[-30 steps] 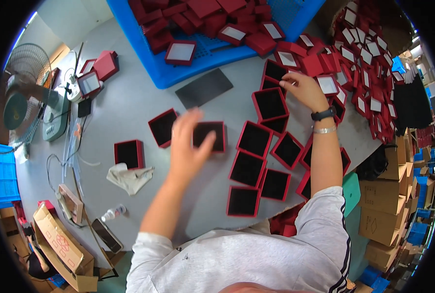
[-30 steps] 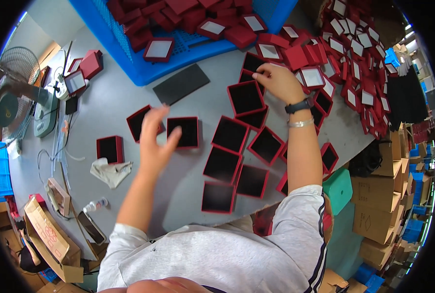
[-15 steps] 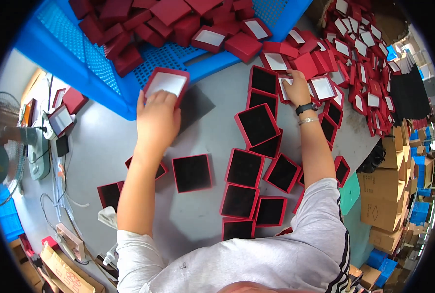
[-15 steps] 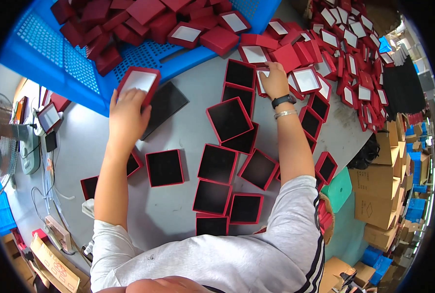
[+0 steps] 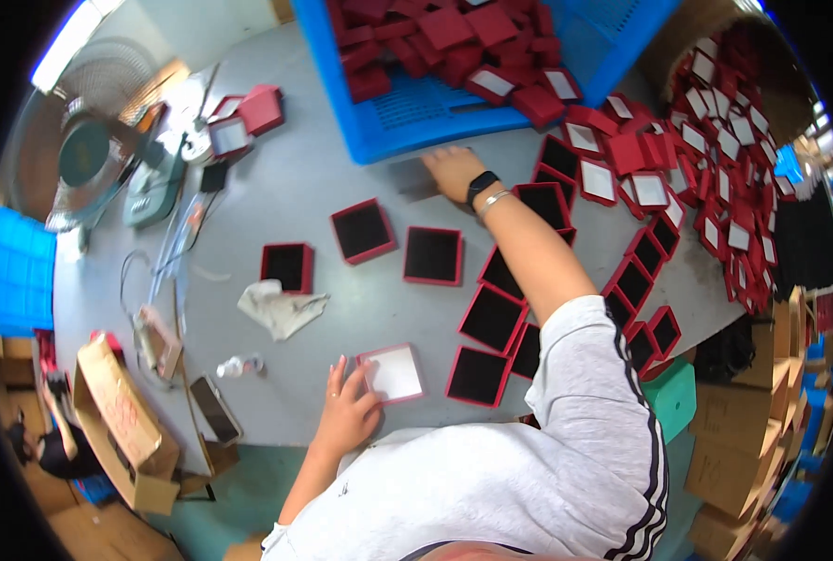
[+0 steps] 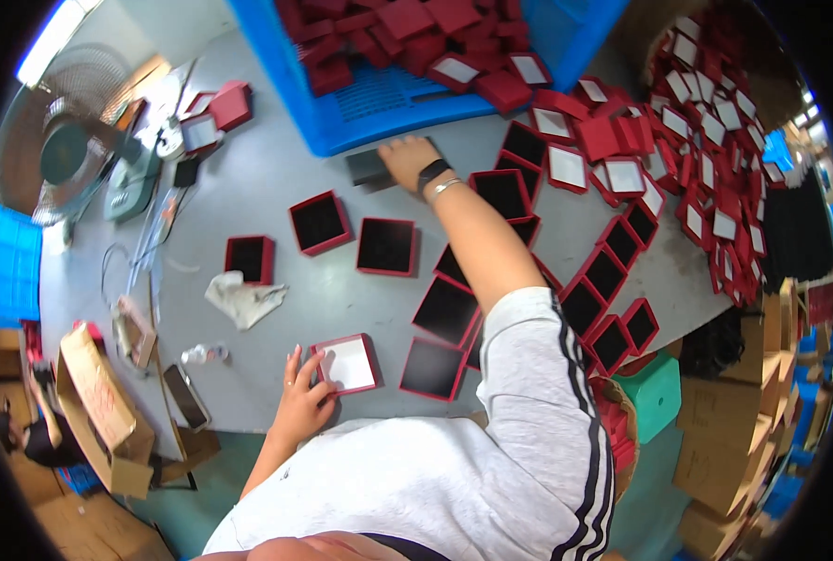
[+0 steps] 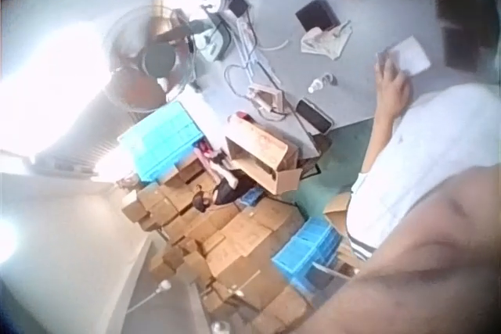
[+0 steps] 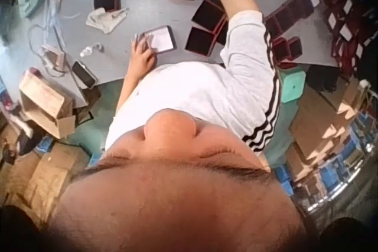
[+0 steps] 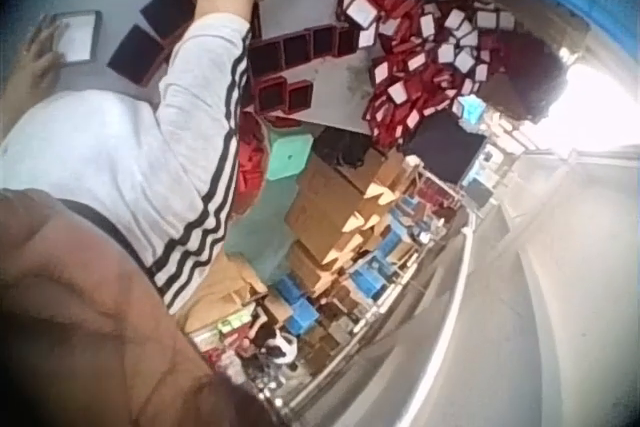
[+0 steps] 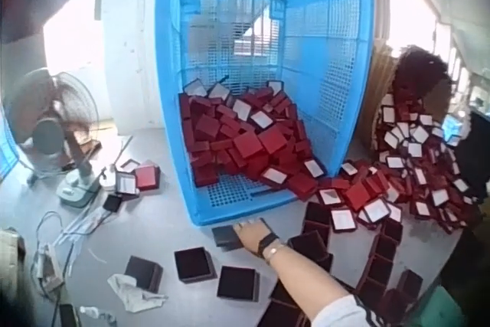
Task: Assembling and organizing small red and black gift boxes by placing lids and foam inserts.
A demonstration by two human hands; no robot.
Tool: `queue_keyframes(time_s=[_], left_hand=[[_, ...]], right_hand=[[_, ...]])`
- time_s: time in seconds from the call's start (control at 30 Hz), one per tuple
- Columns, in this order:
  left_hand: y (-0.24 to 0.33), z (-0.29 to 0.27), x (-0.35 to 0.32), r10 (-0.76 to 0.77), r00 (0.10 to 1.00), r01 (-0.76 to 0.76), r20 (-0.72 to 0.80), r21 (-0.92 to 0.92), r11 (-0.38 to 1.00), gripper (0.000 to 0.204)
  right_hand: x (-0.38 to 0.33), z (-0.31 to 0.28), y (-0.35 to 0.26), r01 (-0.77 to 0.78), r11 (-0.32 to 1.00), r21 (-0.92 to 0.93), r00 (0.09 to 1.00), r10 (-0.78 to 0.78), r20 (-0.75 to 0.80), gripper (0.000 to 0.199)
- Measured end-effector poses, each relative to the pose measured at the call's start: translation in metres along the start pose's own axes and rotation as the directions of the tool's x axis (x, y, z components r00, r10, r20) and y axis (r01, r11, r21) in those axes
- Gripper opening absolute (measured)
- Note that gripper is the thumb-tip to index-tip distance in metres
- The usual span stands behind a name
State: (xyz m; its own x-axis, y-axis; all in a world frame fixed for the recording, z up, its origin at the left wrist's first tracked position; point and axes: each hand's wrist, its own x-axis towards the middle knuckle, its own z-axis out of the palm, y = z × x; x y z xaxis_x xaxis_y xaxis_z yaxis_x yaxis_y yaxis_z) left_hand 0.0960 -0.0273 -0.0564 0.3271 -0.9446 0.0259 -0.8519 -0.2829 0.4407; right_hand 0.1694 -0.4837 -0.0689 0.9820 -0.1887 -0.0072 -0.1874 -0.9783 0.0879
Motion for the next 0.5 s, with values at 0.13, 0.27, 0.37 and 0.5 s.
queue_keyframes(time_s=[0.13, 0.27, 0.37, 0.5], left_hand=[[-0.005, 0.018, -0.016, -0.170, 0.983, 0.124, -0.076, -0.411, 0.903, 0.072], [-0.001, 0.012, -0.014, -0.200, 0.967, 0.126, -0.159, -0.382, 0.915, 0.104], [-0.013, -0.004, -0.003, -0.109, 0.990, 0.075, -0.090, -0.320, 0.945, 0.112], [-0.024, -0.004, 0.019, -0.011, 0.999, -0.004, -0.031, -0.457, 0.889, 0.117]], right_hand=[[-0.031, -0.027, -0.015, 0.048, 0.925, 0.377, 0.919, 0.107, -0.380, 0.028], [-0.135, -0.141, -0.096, -0.058, 0.077, 0.995, 0.998, 0.030, 0.055, 0.042], [-0.199, -0.141, -0.141, -0.098, 0.406, 0.909, 0.946, -0.245, 0.212, 0.062], [-0.232, -0.074, -0.188, -0.216, 0.588, 0.780, 0.887, -0.216, 0.408, 0.054]])
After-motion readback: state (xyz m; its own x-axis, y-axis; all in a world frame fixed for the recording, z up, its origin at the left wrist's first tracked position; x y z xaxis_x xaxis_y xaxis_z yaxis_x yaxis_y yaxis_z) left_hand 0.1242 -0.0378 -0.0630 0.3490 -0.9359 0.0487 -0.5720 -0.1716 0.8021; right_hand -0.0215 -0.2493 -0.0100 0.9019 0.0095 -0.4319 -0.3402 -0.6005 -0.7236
